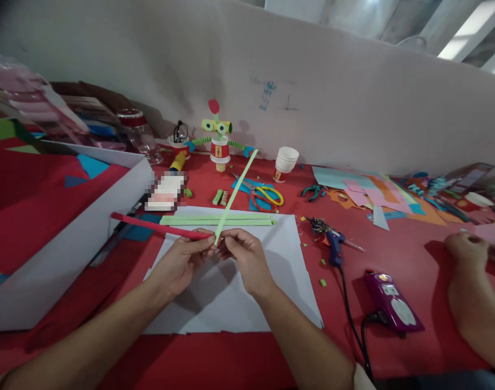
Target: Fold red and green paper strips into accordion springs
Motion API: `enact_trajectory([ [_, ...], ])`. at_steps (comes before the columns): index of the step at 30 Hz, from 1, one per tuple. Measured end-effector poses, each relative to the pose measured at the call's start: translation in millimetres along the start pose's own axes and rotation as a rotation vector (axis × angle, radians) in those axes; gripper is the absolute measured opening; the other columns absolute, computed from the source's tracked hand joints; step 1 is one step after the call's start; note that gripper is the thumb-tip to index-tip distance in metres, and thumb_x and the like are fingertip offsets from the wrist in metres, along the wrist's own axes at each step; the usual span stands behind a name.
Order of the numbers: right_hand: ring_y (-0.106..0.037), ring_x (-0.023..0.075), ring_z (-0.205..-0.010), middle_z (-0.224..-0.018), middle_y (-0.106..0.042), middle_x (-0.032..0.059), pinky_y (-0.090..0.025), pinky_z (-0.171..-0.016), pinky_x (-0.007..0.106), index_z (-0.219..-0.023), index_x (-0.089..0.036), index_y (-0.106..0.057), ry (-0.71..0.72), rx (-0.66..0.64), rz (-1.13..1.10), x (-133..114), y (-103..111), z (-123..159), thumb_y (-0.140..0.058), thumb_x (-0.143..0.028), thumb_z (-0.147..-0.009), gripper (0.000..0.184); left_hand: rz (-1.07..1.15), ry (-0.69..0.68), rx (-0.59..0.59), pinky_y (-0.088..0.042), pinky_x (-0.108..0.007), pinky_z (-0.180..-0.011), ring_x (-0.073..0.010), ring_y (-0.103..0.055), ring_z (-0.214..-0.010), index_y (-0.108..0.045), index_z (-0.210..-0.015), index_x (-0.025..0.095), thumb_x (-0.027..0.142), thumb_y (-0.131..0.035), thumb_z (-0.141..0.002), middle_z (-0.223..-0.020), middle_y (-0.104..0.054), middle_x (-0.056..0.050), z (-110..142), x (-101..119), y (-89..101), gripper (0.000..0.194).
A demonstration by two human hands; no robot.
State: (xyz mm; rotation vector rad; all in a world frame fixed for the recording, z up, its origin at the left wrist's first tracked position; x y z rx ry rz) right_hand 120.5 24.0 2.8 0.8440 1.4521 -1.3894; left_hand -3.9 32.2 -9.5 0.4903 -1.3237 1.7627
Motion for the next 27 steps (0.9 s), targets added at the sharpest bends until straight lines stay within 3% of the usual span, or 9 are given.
enact_trajectory([
  [9,-0.053,0.0112,-0.056,-0.062,-0.062,-0.0017,-0.043,-0.058,0.025,-0.072,-0.019,-0.062,0.061,0.052,0.174,0.1,0.9,1.3,-0.065,-0.030,-0.076,0.013,-0.116,-0.080,-0.075,-0.045,-0.021,-0.059,-0.0096,-0.057,-0.057,-0.068,-0.065,0.014,0.020,-0.077,-0.063,-0.060,-0.065,-0.001,1.6,-1.3,-0.8,0.011],
  [15,-0.053,0.0111,-0.056,-0.061,-0.062,-0.0021,-0.043,-0.058,0.025,-0.070,-0.019,-0.061,0.075,0.059,0.151,0.4,2.1,0.3,-0.065,-0.030,-0.076,0.013,-0.142,-0.078,-0.035,-0.048,-0.022,-0.062,-0.0108,-0.059,-0.059,-0.070,-0.068,0.013,0.022,-0.078,-0.061,-0.063,-0.066,-0.002,1.2,-1.9,0.1,0.014],
  [21,-0.057,0.0116,-0.058,-0.066,-0.065,-0.0005,-0.044,-0.059,0.025,-0.084,-0.019,-0.068,-0.021,0.005,-0.040,0.2,1.9,-1.2,-0.062,-0.032,-0.078,0.015,0.015,0.064,0.008,-0.051,-0.018,-0.060,-0.0091,-0.059,-0.058,-0.071,-0.065,0.011,0.012,-0.075,-0.063,-0.063,-0.066,-0.003,-1.2,-1.4,-1.1,0.005],
  [27,-0.058,0.0117,-0.061,-0.069,-0.065,-0.0001,-0.045,-0.061,0.026,-0.087,-0.020,-0.068,-0.005,-0.019,-0.018,-1.0,-0.7,0.9,-0.065,-0.033,-0.076,0.016,0.096,0.174,0.029,-0.050,-0.015,-0.057,-0.0072,-0.057,-0.054,-0.070,-0.063,0.009,0.007,-0.069,-0.067,-0.061,-0.066,-0.004,-1.1,-2.6,0.4,0.004],
])
Point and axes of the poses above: each hand's wrist, its own z-axis away from the middle knuckle, its own y-axis out of the back of the hand, x = y × z, the point moved 4 cm from there along -z, towards the middle knuckle
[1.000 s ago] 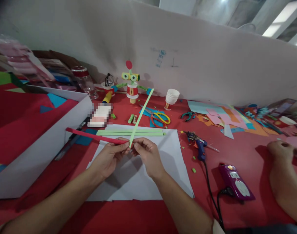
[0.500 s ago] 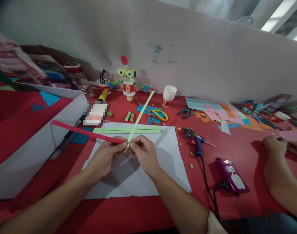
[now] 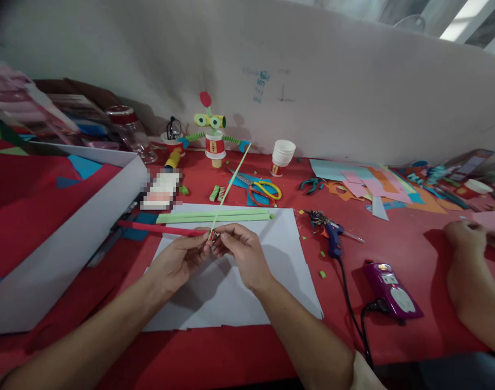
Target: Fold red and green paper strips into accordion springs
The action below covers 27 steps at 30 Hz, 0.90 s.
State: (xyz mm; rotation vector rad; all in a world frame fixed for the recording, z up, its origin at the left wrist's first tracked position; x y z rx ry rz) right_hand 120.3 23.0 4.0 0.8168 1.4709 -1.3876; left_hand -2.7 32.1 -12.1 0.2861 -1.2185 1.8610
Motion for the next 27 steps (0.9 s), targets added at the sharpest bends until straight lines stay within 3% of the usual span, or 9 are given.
enact_trajectory([
  [11,-0.061,0.0116,-0.059,-0.061,-0.065,-0.0019,-0.049,-0.058,0.025,-0.076,-0.018,-0.065,-0.057,0.101,0.092,2.4,-0.1,-1.7,-0.071,-0.032,-0.070,0.016,-0.153,-0.166,0.012,-0.045,-0.022,-0.060,-0.0102,-0.057,-0.057,-0.070,-0.064,0.012,0.017,-0.077,-0.060,-0.058,-0.064,-0.002,1.1,0.8,1.3,0.010],
  [15,-0.060,0.0113,-0.057,-0.061,-0.065,-0.0014,-0.048,-0.057,0.025,-0.073,-0.018,-0.065,-0.012,0.110,0.138,2.8,0.5,-0.5,-0.069,-0.031,-0.073,0.014,-0.229,-0.246,0.030,-0.043,-0.023,-0.059,-0.0106,-0.055,-0.056,-0.068,-0.062,0.014,0.020,-0.077,-0.060,-0.056,-0.062,0.000,1.7,2.6,3.2,0.011],
  [27,-0.055,0.0102,-0.051,-0.055,-0.060,-0.0029,-0.045,-0.051,0.022,-0.066,-0.018,-0.060,0.059,0.137,0.204,4.7,1.8,0.9,-0.065,-0.026,-0.074,0.012,-0.281,-0.307,-0.031,-0.041,-0.026,-0.058,-0.0123,-0.053,-0.057,-0.064,-0.063,0.015,0.022,-0.075,-0.061,-0.056,-0.059,0.001,4.5,0.3,-1.8,0.013],
])
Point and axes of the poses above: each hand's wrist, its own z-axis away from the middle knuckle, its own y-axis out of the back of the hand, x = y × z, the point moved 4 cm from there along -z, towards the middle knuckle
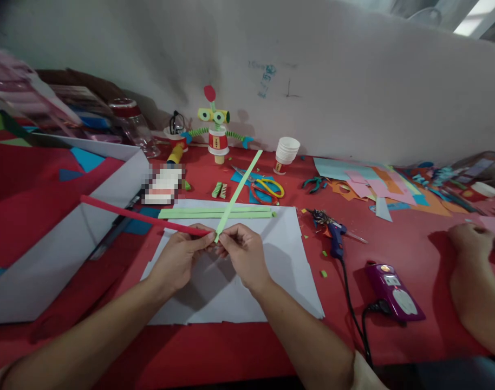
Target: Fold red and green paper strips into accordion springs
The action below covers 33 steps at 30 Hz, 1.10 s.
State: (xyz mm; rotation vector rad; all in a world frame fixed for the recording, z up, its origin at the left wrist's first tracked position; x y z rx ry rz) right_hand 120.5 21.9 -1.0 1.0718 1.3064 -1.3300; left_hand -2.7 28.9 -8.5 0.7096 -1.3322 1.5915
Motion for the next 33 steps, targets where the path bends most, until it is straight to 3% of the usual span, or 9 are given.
enact_trajectory([
  [11,-0.057,0.0106,-0.055,-0.062,-0.064,-0.0018,-0.047,-0.056,0.024,-0.074,-0.018,-0.062,-0.064,0.025,0.046,0,-1,0,-0.068,-0.027,-0.070,0.012,-0.045,-0.077,0.081,-0.045,-0.027,-0.061,-0.0134,-0.055,-0.058,-0.064,-0.062,0.014,0.023,-0.073,-0.062,-0.058,-0.061,0.000,0,2,0.2,0.012],
  [19,-0.056,0.0099,-0.051,-0.053,-0.060,-0.0033,-0.044,-0.052,0.022,-0.070,-0.016,-0.062,-0.116,0.132,0.086,0,4,-4,-0.067,-0.024,-0.068,0.009,0.139,0.125,0.152,-0.048,-0.026,-0.066,-0.0127,-0.060,-0.059,-0.066,-0.056,0.012,0.022,-0.081,-0.052,-0.058,-0.063,-0.001,-2,-5,5.7,0.019],
  [23,-0.055,0.0098,-0.050,-0.052,-0.059,-0.0038,-0.043,-0.051,0.022,-0.070,-0.017,-0.061,-0.099,0.146,0.074,0,5,-4,-0.067,-0.023,-0.067,0.009,0.140,0.152,0.088,-0.049,-0.026,-0.070,-0.0122,-0.060,-0.061,-0.067,-0.057,0.012,0.021,-0.081,-0.053,-0.059,-0.064,-0.001,-3,-3,4.4,0.018],
  [28,-0.053,0.0095,-0.049,-0.052,-0.058,-0.0042,-0.042,-0.051,0.022,-0.069,-0.017,-0.060,-0.102,0.153,0.049,2,8,-6,-0.066,-0.023,-0.066,0.009,0.066,0.093,-0.025,-0.047,-0.027,-0.072,-0.0130,-0.060,-0.065,-0.069,-0.066,0.014,0.018,-0.079,-0.056,-0.064,-0.066,-0.001,-1,4,-1.7,0.015],
  [33,-0.052,0.0088,-0.051,-0.057,-0.059,-0.0041,-0.042,-0.052,0.022,-0.070,-0.017,-0.060,-0.091,0.118,0.068,5,5,-5,-0.065,-0.023,-0.068,0.008,-0.016,0.054,0.067,-0.042,-0.024,-0.060,-0.0118,-0.056,-0.057,-0.068,-0.062,0.015,0.018,-0.074,-0.061,-0.055,-0.063,0.000,-1,2,-0.2,0.007],
])
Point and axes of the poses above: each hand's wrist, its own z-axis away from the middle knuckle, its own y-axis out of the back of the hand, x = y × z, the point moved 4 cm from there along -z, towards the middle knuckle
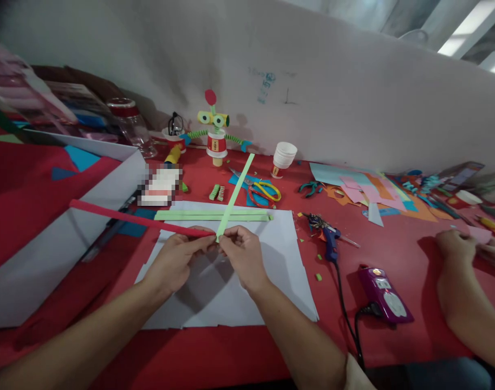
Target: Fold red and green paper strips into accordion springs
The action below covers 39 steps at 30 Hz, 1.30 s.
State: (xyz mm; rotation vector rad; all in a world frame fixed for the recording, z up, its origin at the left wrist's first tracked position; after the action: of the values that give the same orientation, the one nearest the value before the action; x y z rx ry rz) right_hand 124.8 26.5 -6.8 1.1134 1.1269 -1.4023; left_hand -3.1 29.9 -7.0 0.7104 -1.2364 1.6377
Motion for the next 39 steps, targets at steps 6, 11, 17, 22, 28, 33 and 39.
enact_trajectory([
  [6,-0.054,0.0096,-0.055,-0.061,-0.060,-0.0032,-0.043,-0.054,0.023,-0.071,-0.017,-0.060,-0.024,-0.041,-0.023,2,-4,0,-0.067,-0.026,-0.069,0.011,-0.024,-0.028,0.048,-0.041,-0.024,-0.059,-0.0117,-0.055,-0.057,-0.067,-0.059,0.015,0.019,-0.073,-0.059,-0.055,-0.063,0.000,2,-2,0.8,0.007],
  [11,-0.054,0.0098,-0.053,-0.055,-0.059,-0.0031,-0.042,-0.053,0.023,-0.067,-0.017,-0.061,-0.049,0.003,-0.017,0,1,-1,-0.066,-0.025,-0.067,0.010,-0.046,-0.016,-0.008,-0.045,-0.027,-0.063,-0.0141,-0.058,-0.060,-0.068,-0.061,0.014,0.017,-0.072,-0.057,-0.059,-0.066,-0.003,4,4,-1.8,0.006],
  [17,-0.052,0.0098,-0.051,-0.052,-0.058,-0.0038,-0.041,-0.053,0.023,-0.065,-0.017,-0.061,-0.068,0.010,-0.029,-2,2,-2,-0.070,-0.027,-0.064,0.013,0.029,0.037,-0.033,-0.048,-0.030,-0.070,-0.0147,-0.061,-0.064,-0.069,-0.066,0.014,0.017,-0.074,-0.054,-0.066,-0.069,-0.004,-1,0,0.3,0.013],
  [22,-0.051,0.0099,-0.049,-0.051,-0.057,-0.0038,-0.040,-0.052,0.023,-0.065,-0.017,-0.061,-0.087,-0.007,-0.046,2,0,-3,-0.072,-0.031,-0.062,0.018,0.057,0.031,-0.033,-0.048,-0.028,-0.065,-0.0139,-0.060,-0.061,-0.067,-0.063,0.014,0.017,-0.076,-0.052,-0.062,-0.066,-0.003,-4,-6,2.8,0.014],
  [28,-0.053,0.0112,-0.051,-0.055,-0.061,-0.0020,-0.042,-0.053,0.024,-0.067,-0.017,-0.065,-0.030,-0.037,-0.072,0,-2,1,-0.075,-0.030,-0.059,0.018,-0.013,0.067,-0.041,-0.045,-0.024,-0.060,-0.0099,-0.057,-0.057,-0.066,-0.076,0.014,0.020,-0.079,-0.055,-0.064,-0.063,0.000,-3,-4,2.8,0.026],
  [33,-0.057,0.0122,-0.055,-0.061,-0.065,0.0002,-0.047,-0.059,0.026,-0.073,-0.017,-0.070,-0.035,-0.066,-0.053,2,-1,0,-0.074,-0.029,-0.062,0.016,-0.056,0.047,-0.053,-0.047,-0.027,-0.065,-0.0117,-0.058,-0.062,-0.065,-0.082,0.013,0.020,-0.078,-0.057,-0.069,-0.064,-0.001,-4,-2,3.4,0.029],
  [39,-0.063,0.0165,-0.077,-0.085,-0.069,0.0015,-0.050,-0.073,0.030,-0.089,-0.025,-0.073,0.125,-0.148,0.105,-10,-2,4,-0.065,-0.022,-0.071,0.020,-0.096,-0.092,-0.036,-0.046,-0.026,-0.069,-0.0138,-0.059,-0.069,-0.067,-0.080,0.015,0.022,-0.072,-0.064,-0.072,-0.066,-0.002,-3,3,1.2,0.019],
])
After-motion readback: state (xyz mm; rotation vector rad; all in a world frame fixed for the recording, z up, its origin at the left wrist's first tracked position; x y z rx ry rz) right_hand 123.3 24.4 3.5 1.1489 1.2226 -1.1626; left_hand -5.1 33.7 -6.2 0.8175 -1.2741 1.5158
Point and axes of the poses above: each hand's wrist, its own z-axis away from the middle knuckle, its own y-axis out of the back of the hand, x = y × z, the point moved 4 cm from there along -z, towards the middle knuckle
